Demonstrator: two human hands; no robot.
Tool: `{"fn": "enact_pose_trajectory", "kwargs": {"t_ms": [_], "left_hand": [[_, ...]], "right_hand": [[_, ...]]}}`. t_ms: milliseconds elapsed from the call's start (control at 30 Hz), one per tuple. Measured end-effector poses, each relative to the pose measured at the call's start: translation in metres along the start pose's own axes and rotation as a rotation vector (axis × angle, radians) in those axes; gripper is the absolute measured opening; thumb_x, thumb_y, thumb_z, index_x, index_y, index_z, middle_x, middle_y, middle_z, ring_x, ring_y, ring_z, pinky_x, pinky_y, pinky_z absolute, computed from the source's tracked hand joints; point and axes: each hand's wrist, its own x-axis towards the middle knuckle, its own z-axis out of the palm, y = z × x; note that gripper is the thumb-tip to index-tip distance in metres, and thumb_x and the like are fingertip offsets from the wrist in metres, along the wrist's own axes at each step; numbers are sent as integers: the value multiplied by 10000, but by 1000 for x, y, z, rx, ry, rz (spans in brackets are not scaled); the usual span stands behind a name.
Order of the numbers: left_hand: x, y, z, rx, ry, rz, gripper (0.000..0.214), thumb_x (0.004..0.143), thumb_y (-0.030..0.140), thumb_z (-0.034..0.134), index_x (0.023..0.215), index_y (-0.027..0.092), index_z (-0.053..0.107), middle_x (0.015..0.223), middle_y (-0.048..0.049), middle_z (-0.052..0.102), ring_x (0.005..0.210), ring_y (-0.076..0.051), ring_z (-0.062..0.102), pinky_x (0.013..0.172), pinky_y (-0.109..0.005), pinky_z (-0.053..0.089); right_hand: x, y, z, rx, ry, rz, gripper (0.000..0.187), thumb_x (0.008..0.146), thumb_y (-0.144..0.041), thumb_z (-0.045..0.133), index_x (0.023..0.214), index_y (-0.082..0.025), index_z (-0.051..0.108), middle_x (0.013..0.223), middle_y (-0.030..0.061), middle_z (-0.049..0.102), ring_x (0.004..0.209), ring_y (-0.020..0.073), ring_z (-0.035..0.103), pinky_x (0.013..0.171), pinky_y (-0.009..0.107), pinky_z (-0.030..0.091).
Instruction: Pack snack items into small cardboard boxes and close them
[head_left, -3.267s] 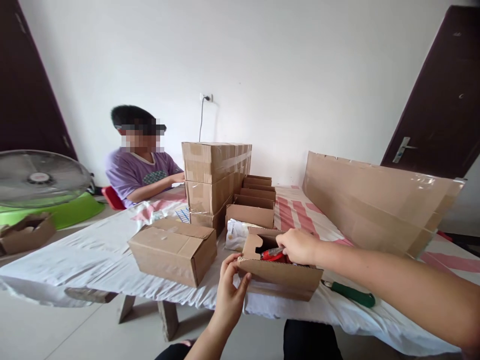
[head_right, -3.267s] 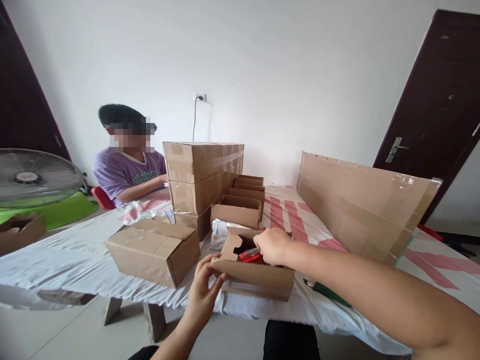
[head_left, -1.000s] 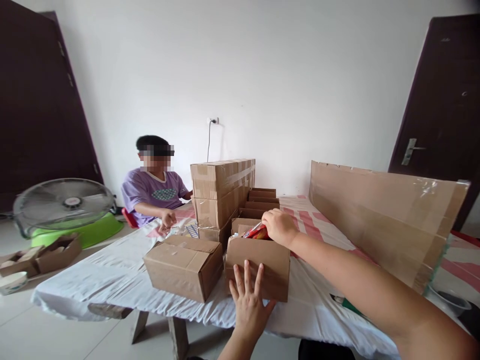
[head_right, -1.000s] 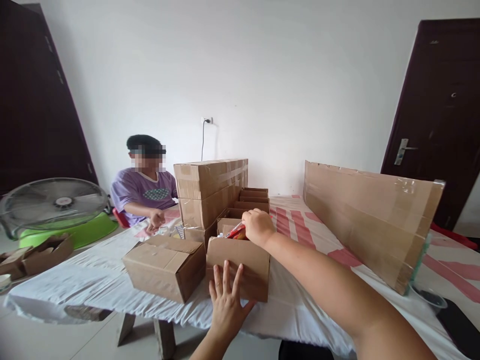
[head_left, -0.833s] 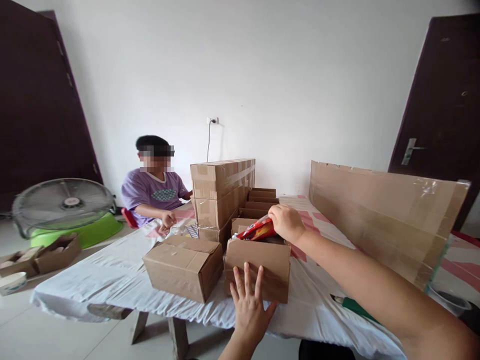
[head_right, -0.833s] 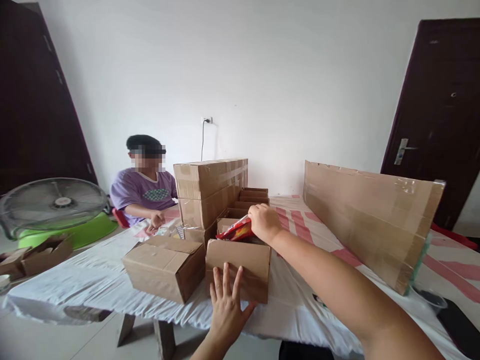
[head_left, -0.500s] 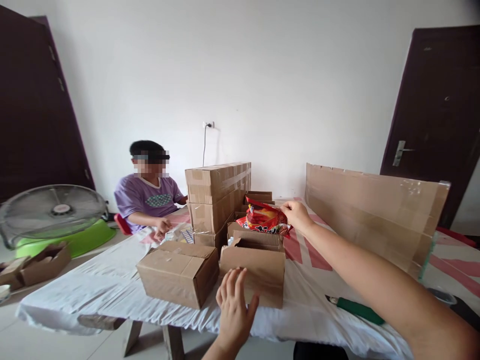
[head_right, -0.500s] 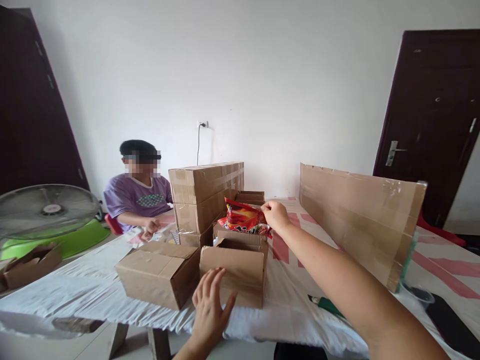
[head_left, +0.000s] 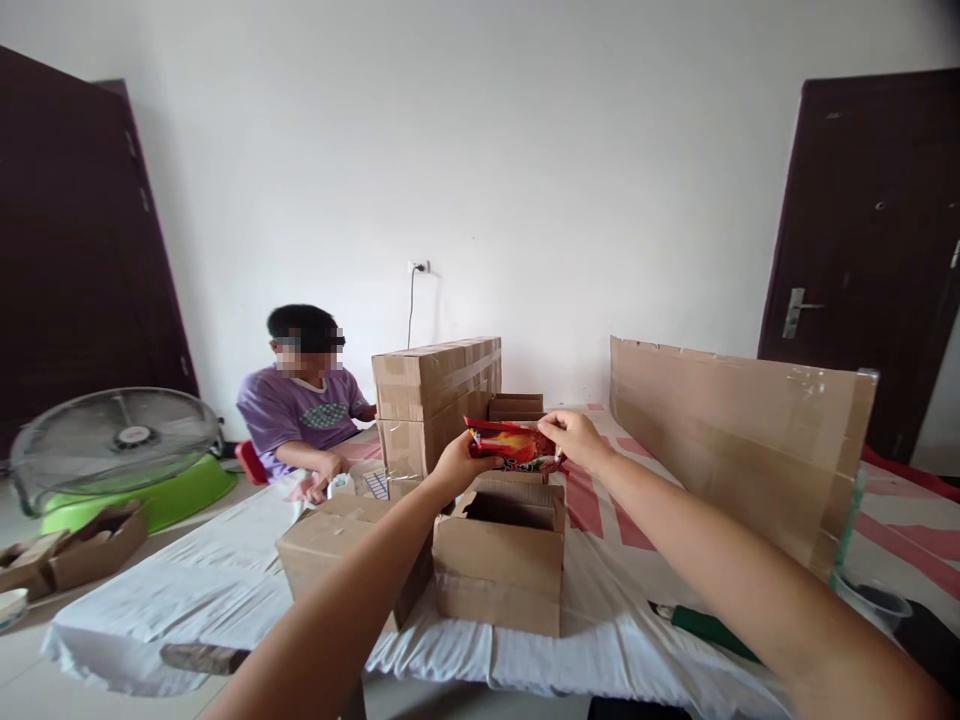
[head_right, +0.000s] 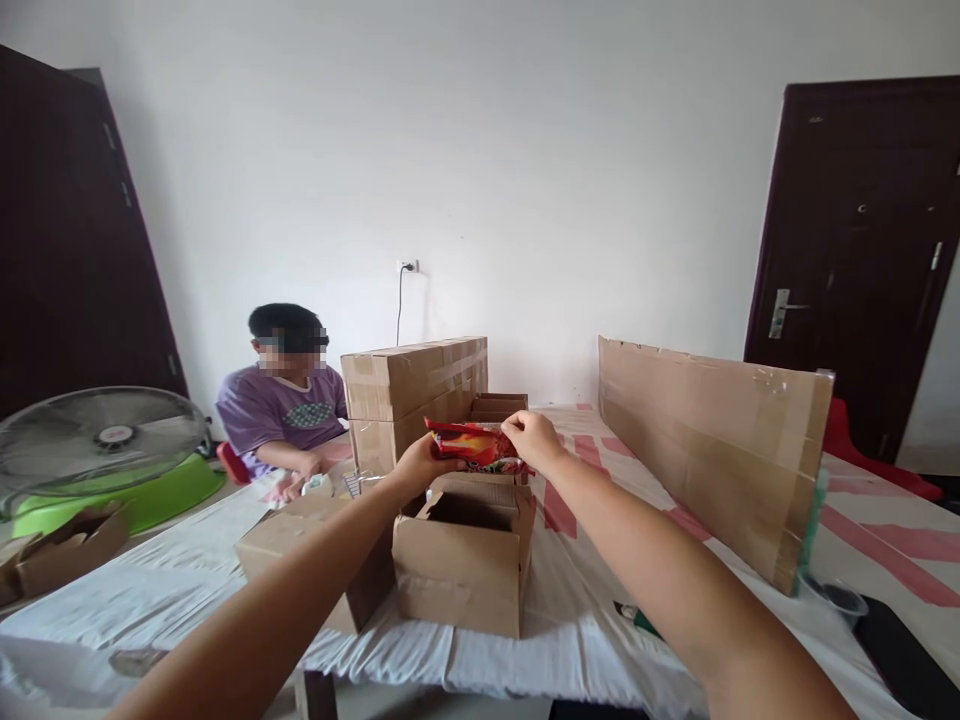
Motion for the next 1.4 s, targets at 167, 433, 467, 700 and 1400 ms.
{"fn": "enact_pose_trajectory", "kwargs": {"t_ms": [167, 433, 467, 700, 1400], "left_hand": [[-14, 11, 2, -194, -14, -32, 636, 481, 457, 900, 963, 154, 616, 991, -102, 762, 915, -270, 715, 874, -427, 544], [-62, 42, 25, -278, 40, -44, 598, 656, 477, 818, 1101, 152, 585, 1077, -108, 734, 982, -269, 701, 884, -403, 550], [-76, 41, 28, -270, 35, -42, 587, 662, 457, 819, 1110, 160, 585, 1110, -107, 726, 1018, -275, 690, 897, -397, 545], [-177, -27, 47, 155, -222, -214, 423, 704, 347, 752, 1086, 185, 667, 1111, -80, 744, 1064, -313, 664, 942, -375, 506], [-170, -102, 21, 796, -70, -404, 466, 559, 427, 777, 988, 250, 735, 1083, -61, 730, 1122, -356, 608, 1023, -434, 368]], "right_hand": [[-18, 2, -20, 257, -139, -88, 487, 763, -505, 685, 1132, -198, 603, 981, 34, 707, 840, 172, 667, 815, 321, 530], [-80, -2, -10, 421, -173, -132, 543, 657, -426, 833, 1110, -211, 626, 1163, 74, 707, 1095, 262, 649, 1007, 439, 489], [-95, 1, -10, 432, -181, -118, 496, 671, -403, 830, 1090, -214, 643, 1149, 70, 716, 1090, 267, 655, 1002, 445, 495], [-204, 70, 13, 451, -424, 131, 540, 631, -208, 820, 1144, -185, 653, 1115, 91, 741, 1072, 300, 677, 976, 466, 515], [-229, 156, 116, 345, -123, 95, 544, 638, -355, 770, 1151, -236, 634, 1104, 94, 730, 1020, 320, 689, 903, 445, 543]]}}
